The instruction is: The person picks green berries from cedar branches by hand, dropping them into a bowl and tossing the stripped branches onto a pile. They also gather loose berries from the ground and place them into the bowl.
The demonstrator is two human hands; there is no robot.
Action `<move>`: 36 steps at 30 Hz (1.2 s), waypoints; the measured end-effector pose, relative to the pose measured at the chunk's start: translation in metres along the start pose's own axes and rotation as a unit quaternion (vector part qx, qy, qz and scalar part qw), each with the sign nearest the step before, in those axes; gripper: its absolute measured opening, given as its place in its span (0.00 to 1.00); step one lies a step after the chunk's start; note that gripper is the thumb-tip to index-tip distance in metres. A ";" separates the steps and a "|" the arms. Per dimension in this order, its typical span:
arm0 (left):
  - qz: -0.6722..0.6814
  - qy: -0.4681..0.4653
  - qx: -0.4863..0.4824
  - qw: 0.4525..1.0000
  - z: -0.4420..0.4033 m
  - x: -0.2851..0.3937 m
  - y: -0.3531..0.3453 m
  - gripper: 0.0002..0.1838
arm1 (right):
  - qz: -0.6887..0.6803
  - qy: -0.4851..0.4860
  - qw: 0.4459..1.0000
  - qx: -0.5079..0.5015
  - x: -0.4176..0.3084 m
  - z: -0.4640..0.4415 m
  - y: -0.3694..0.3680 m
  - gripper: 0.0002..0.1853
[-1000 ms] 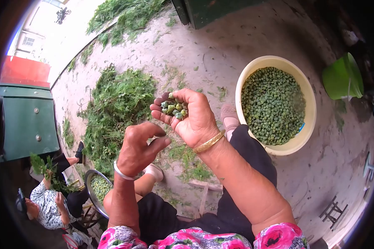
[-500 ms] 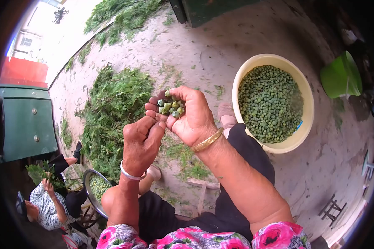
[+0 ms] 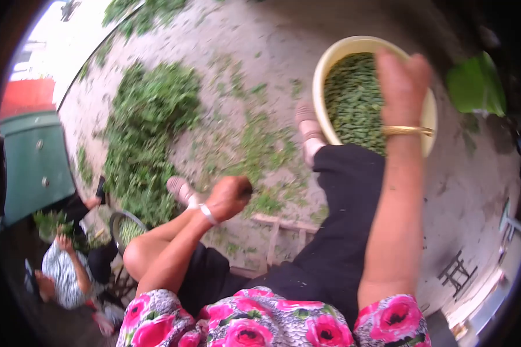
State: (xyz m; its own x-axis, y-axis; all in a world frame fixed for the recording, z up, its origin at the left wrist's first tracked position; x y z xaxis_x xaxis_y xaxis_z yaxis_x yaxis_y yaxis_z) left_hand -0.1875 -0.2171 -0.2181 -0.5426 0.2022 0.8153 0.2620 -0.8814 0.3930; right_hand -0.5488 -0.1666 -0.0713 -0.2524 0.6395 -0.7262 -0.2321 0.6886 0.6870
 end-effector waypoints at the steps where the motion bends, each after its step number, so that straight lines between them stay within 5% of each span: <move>1: -0.004 0.019 -0.022 1.000 0.006 -0.023 -0.021 0.10 | -0.027 0.036 0.999 -0.021 0.005 -0.010 -0.004 0.34; 4: -0.109 0.077 -0.080 0.988 0.021 -0.079 -0.065 0.06 | -0.047 0.050 0.996 -0.065 -0.033 0.012 -0.021 0.35; 6: -0.069 0.146 -0.040 0.986 0.028 -0.118 -0.059 0.12 | -0.032 0.030 0.996 -0.082 -0.040 0.033 -0.028 0.34; 8: -0.055 0.218 0.024 0.974 0.036 -0.177 -0.050 0.16 | -0.024 0.118 0.967 -0.225 -0.057 0.053 -0.059 0.31; 9: -0.058 0.220 0.020 0.974 0.038 -0.203 -0.047 0.14 | -0.048 0.088 0.960 -0.263 -0.059 0.060 -0.073 0.26; 12: -0.015 0.287 0.183 0.940 0.057 -0.281 -0.015 0.10 | -0.040 0.031 0.930 -0.363 -0.084 0.094 -0.108 0.17; 14: 0.155 0.314 0.328 0.878 0.072 -0.341 -0.011 0.07 | -0.029 0.040 0.933 -0.357 -0.095 0.108 -0.116 0.18; 20: 0.195 0.349 0.455 0.795 0.062 -0.379 0.004 0.13 | 0.038 0.074 0.920 -0.383 -0.117 0.132 -0.133 0.25; 22: 0.108 0.316 0.513 0.791 0.055 -0.349 0.028 0.16 | 0.039 0.063 0.920 -0.386 -0.120 0.137 -0.138 0.25; 31: 0.017 0.389 0.493 0.778 0.025 -0.336 0.036 0.11 | 0.037 0.025 0.918 -0.395 -0.120 0.155 -0.151 0.25; 36: 0.037 0.304 0.531 0.790 0.034 -0.337 0.032 0.06 | 0.024 0.027 0.912 -0.408 -0.120 0.164 -0.155 0.25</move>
State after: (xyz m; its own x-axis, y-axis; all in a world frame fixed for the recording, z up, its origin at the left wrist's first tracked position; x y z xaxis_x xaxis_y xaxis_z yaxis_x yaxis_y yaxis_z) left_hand 0.0308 -0.2987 -0.4660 -0.6927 -0.3611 0.6243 0.6575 0.0397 0.7524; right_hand -0.3286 -0.2944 -0.0951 -0.3216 0.6289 -0.7078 -0.8359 0.1625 0.5242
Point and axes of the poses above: each hand's wrist, its own z-axis away from the middle knuckle, its own y-axis out of the back of the hand, x = y × z, the point moved 9 cm from there along -z, towards the middle knuckle, and after that the axes turned 15 degrees about z, right-handed, at the moved point
